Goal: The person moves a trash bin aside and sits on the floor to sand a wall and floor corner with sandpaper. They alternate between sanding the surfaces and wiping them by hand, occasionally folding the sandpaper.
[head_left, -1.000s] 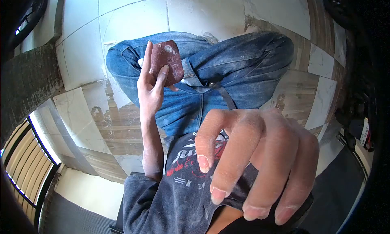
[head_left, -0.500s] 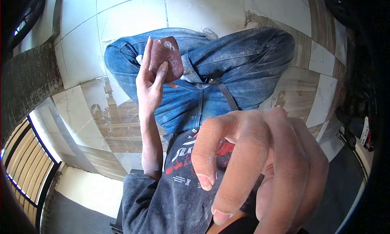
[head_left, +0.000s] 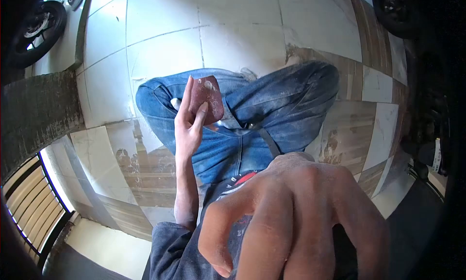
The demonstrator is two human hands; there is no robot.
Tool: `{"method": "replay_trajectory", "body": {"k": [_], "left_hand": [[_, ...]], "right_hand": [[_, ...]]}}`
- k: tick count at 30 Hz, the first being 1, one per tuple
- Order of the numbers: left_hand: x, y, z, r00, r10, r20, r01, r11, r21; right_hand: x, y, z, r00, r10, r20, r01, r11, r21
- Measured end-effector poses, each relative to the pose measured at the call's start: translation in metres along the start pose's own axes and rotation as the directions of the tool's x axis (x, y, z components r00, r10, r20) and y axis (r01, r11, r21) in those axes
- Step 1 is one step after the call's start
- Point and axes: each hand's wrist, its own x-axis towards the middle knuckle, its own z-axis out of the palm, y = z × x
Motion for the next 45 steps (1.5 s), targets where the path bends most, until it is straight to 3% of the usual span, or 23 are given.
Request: {"method": "replay_trajectory", "body": {"k": [5, 8, 9, 14, 15, 16, 17, 18, 19, 20, 22, 24, 26, 27, 29, 36, 37, 38, 41, 45], "left_hand": [[0.007, 0.010, 0.003, 0.999, 0.052, 0.009, -0.051, 0.999, -0.005], [0.010, 0.022, 0.004, 0.998, -0.022, 0.055, 0.025, 0.999, -0.044], [0.015, 0.016, 0.002, 0.997, 0.063, 0.054, -0.065, 0.997, 0.044], [0.015, 0.039, 0.008, 0.994, -0.030, 0.106, 0.039, 0.996, -0.076], [0.020, 0.034, 0.009, 0.995, 0.088, 0.053, -0.084, 0.994, -0.070], [0.024, 0.035, 0.007, 0.977, 0.212, -0.001, -0.212, 0.976, -0.055], [0.025, 0.043, 0.004, 0.972, 0.233, -0.011, -0.233, 0.971, -0.054], [0.024, 0.057, 0.003, 0.980, 0.194, 0.036, -0.193, 0.981, -0.020], [0.022, 0.066, 0.001, 0.985, 0.151, 0.083, -0.152, 0.988, 0.016], [0.026, 0.066, 0.003, 0.968, 0.237, 0.077, -0.242, 0.968, 0.067], [0.024, 0.084, 0.007, 0.978, 0.139, 0.153, -0.149, 0.987, 0.056], [0.027, 0.088, 0.014, 0.966, 0.128, 0.225, -0.148, 0.986, 0.074], [0.035, 0.085, 0.013, 0.947, 0.100, 0.306, -0.138, 0.985, 0.105], [0.039, 0.084, 0.014, 0.936, 0.159, 0.314, -0.196, 0.976, 0.090], [0.043, 0.085, 0.011, 0.949, 0.107, 0.298, -0.130, 0.990, 0.060], [0.054, 0.072, 0.001, 0.966, 0.080, 0.245, -0.087, 0.996, 0.015], [0.054, 0.072, 0.001, 0.969, 0.063, 0.239, -0.061, 0.998, -0.015], [0.055, 0.072, 0.000, 0.969, 0.088, 0.231, -0.104, 0.993, 0.058], [0.049, 0.090, -0.002, 0.977, 0.018, 0.211, -0.044, 0.992, 0.121], [0.050, 0.100, -0.002, 0.971, 0.177, 0.161, -0.223, 0.915, 0.336]], "right_hand": [[0.008, 0.008, -0.002, 0.996, -0.019, 0.083, 0.017, 1.000, 0.025], [0.012, 0.008, 0.000, 0.992, -0.011, 0.122, 0.007, 0.999, 0.031], [0.013, 0.008, 0.000, 0.991, -0.006, 0.135, 0.001, 1.000, 0.031], [0.025, -0.003, -0.020, 0.982, 0.025, 0.186, -0.010, 0.997, -0.082], [0.025, -0.002, -0.033, 0.983, 0.008, 0.182, 0.021, 0.987, -0.161], [0.024, 0.000, -0.048, 0.987, -0.019, 0.159, 0.061, 0.963, -0.262], [0.021, 0.002, -0.062, 0.994, -0.071, 0.088, 0.101, 0.910, -0.403], [0.018, -0.006, -0.077, 0.988, -0.037, -0.153, -0.076, 0.739, -0.670], [0.015, -0.009, -0.088, 0.920, -0.087, -0.382, -0.295, 0.490, -0.820], [0.010, -0.006, -0.098, 0.929, -0.086, -0.359, -0.275, 0.489, -0.828], [0.000, 0.002, -0.111, 0.784, 0.114, -0.610, -0.544, 0.600, -0.587], [-0.006, 0.008, -0.105, 0.682, 0.369, -0.632, -0.650, 0.701, -0.292], [-0.029, 0.007, -0.113, 0.615, 0.458, -0.642, -0.751, 0.590, -0.298], [-0.031, 0.004, -0.111, 0.500, 0.505, -0.704, -0.836, 0.492, -0.241], [-0.029, 0.011, -0.114, 0.472, 0.480, -0.739, -0.855, 0.453, -0.252], [-0.037, 0.025, -0.128, 0.491, 0.320, -0.810, -0.850, 0.378, -0.366], [-0.031, 0.024, -0.128, 0.567, 0.299, -0.768, -0.820, 0.297, -0.490], [-0.023, 0.023, -0.125, 0.580, 0.305, -0.755, -0.811, 0.296, -0.504], [-0.016, 0.018, -0.121, 0.610, 0.301, -0.733, -0.792, 0.274, -0.546], [-0.016, 0.014, -0.121, 0.584, 0.336, -0.739, -0.812, 0.241, -0.532]]}}
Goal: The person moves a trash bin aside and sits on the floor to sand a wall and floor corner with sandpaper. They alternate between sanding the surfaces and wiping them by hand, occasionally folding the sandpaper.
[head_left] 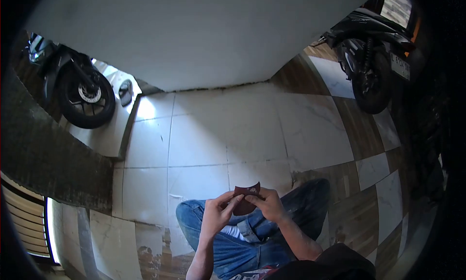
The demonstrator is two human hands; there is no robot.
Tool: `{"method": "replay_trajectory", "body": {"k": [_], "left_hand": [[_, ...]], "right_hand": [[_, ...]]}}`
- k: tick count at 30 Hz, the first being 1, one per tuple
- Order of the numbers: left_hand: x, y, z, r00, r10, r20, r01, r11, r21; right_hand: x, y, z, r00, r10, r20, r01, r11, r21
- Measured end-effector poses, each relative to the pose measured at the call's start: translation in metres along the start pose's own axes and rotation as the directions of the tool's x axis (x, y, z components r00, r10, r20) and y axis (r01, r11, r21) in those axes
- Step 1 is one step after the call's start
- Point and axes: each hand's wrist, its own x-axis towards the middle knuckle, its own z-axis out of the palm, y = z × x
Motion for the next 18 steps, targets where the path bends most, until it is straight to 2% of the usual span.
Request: {"method": "replay_trajectory", "body": {"k": [2, 3, 4, 5, 6, 7, 8, 9, 10, 11, 12, 13, 14, 15, 16, 17, 18], "left_hand": [[0.003, 0.013, -0.003, 0.995, 0.084, -0.048, -0.075, 0.983, 0.167], [0.009, 0.017, -0.008, 0.992, 0.123, -0.026, -0.108, 0.942, 0.317], [0.019, 0.021, -0.014, 0.972, 0.233, -0.018, -0.206, 0.893, 0.400], [0.029, 0.036, -0.024, 0.964, 0.257, -0.064, -0.194, 0.852, 0.486], [0.043, 0.056, -0.033, 0.849, 0.502, -0.164, -0.346, 0.764, 0.545], [0.054, 0.088, -0.047, 0.753, 0.636, -0.171, -0.414, 0.659, 0.629], [0.062, 0.130, -0.054, 0.648, 0.733, -0.207, -0.413, 0.567, 0.713], [0.079, 0.165, -0.066, 0.361, 0.922, -0.139, -0.464, 0.308, 0.831], [0.093, 0.211, -0.073, 0.138, 0.988, -0.068, -0.509, 0.130, 0.851], [0.104, 0.253, -0.076, -0.107, 0.994, -0.009, -0.501, -0.046, 0.864], [0.112, 0.297, -0.078, -0.360, 0.929, 0.082, -0.402, -0.234, 0.885], [0.117, 0.336, -0.076, -0.524, 0.832, 0.181, -0.309, -0.384, 0.870], [0.122, 0.374, -0.076, -0.662, 0.697, 0.277, -0.188, -0.512, 0.838], [0.127, 0.413, -0.087, -0.688, 0.600, 0.408, -0.014, -0.574, 0.819], [0.131, 0.440, -0.094, -0.685, 0.546, 0.483, 0.080, -0.602, 0.795], [0.135, 0.466, -0.100, -0.676, 0.487, 0.553, 0.174, -0.623, 0.762], [0.138, 0.483, -0.100, -0.686, 0.469, 0.557, 0.174, -0.637, 0.751]], "right_hand": [[0.001, -0.003, 0.001, 1.000, -0.024, -0.008, 0.025, 0.992, 0.127], [0.003, -0.009, -0.002, 0.999, -0.015, -0.047, 0.019, 0.995, 0.102], [0.010, -0.018, -0.011, 0.991, -0.085, -0.107, 0.076, 0.993, -0.086], [0.021, -0.030, -0.021, 0.975, -0.160, -0.157, 0.113, 0.956, -0.272], [0.038, -0.048, -0.031, 0.941, -0.211, -0.265, 0.119, 0.938, -0.325], [0.062, -0.062, -0.045, 0.841, -0.406, -0.357, 0.295, 0.898, -0.327], [0.085, -0.092, -0.056, 0.693, -0.554, -0.461, 0.392, 0.827, -0.404], [0.101, -0.131, -0.065, 0.570, -0.648, -0.506, 0.386, 0.754, -0.531], [0.120, -0.172, -0.069, 0.280, -0.860, -0.426, 0.524, 0.509, -0.683], [0.133, -0.211, -0.068, 0.080, -0.927, -0.366, 0.636, 0.330, -0.697], [0.144, -0.246, -0.066, -0.102, -0.953, -0.286, 0.614, 0.166, -0.772], [0.155, -0.275, -0.066, -0.275, -0.942, -0.192, 0.561, 0.005, -0.828], [0.169, -0.300, -0.070, -0.377, -0.926, 0.007, 0.494, -0.208, -0.844], [0.182, -0.322, -0.073, -0.465, -0.862, 0.204, 0.406, -0.412, -0.816], [0.192, -0.343, -0.077, -0.480, -0.856, 0.193, 0.411, -0.413, -0.813], [0.200, -0.359, -0.085, -0.457, -0.867, 0.199, 0.507, -0.437, -0.743], [0.205, -0.369, -0.090, -0.433, -0.877, 0.210, 0.596, -0.453, -0.663]]}}
